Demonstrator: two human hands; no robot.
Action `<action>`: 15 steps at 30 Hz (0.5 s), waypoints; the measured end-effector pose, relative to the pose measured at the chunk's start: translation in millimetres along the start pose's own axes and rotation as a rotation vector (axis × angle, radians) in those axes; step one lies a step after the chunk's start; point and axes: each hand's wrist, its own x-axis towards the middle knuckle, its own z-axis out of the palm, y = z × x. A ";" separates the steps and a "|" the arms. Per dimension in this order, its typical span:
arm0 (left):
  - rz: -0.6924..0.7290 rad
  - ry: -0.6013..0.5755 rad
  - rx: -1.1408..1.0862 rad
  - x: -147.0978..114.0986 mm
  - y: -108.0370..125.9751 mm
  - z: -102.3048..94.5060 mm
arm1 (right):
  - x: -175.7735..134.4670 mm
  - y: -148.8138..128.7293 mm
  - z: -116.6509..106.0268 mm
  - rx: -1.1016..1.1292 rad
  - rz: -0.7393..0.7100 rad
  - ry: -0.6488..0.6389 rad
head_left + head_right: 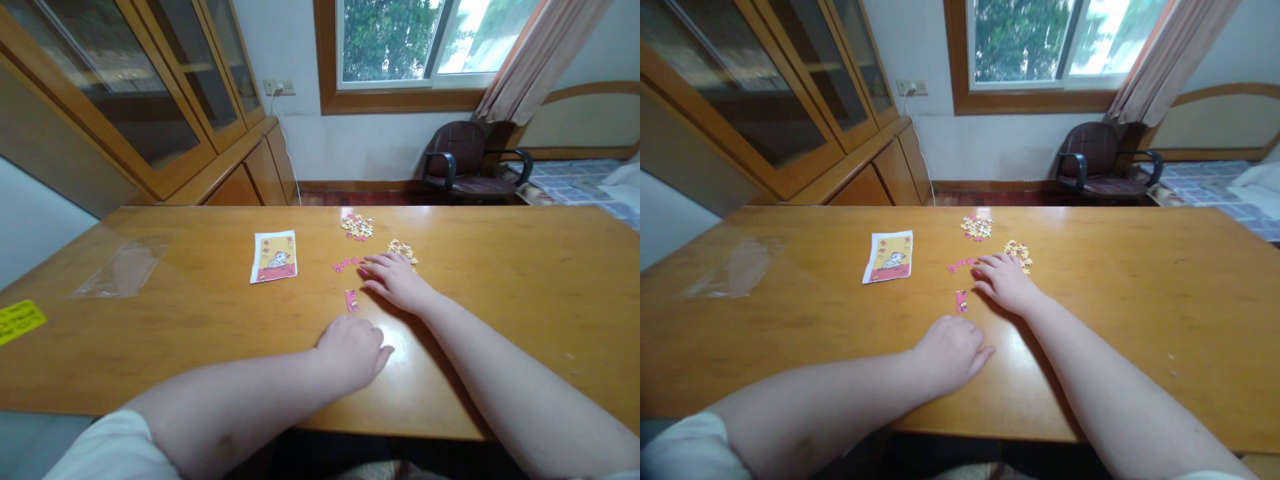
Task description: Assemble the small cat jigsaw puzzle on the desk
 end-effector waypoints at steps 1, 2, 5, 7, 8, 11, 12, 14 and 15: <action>-0.048 0.055 0.004 3.1 -5.5 -2.1 | -0.3 3.0 0.8 0.004 0.020 0.018; -0.107 0.117 0.018 6.4 -11.6 -3.7 | -0.5 6.5 1.2 0.009 0.043 0.040; -0.276 0.212 0.082 15.8 -29.9 -4.6 | -0.7 15.4 1.0 0.031 0.095 0.105; -0.379 0.243 0.115 20.6 -39.7 -2.0 | -0.5 17.1 -0.1 0.054 0.100 0.128; -0.403 0.273 0.126 22.7 -43.8 -0.2 | -0.3 16.6 -0.9 0.067 0.094 0.131; -0.446 0.279 0.116 28.1 -53.2 5.4 | 0.2 13.1 -3.1 0.100 0.061 0.127; -0.448 0.259 0.103 29.6 -55.5 7.0 | 0.4 12.1 -3.7 0.108 0.055 0.129; -0.443 0.242 0.086 32.0 -58.7 9.2 | 0.5 11.1 -4.5 0.116 0.053 0.142; -0.429 0.243 0.076 32.7 -59.7 9.9 | 0.6 11.1 -4.7 0.118 0.057 0.151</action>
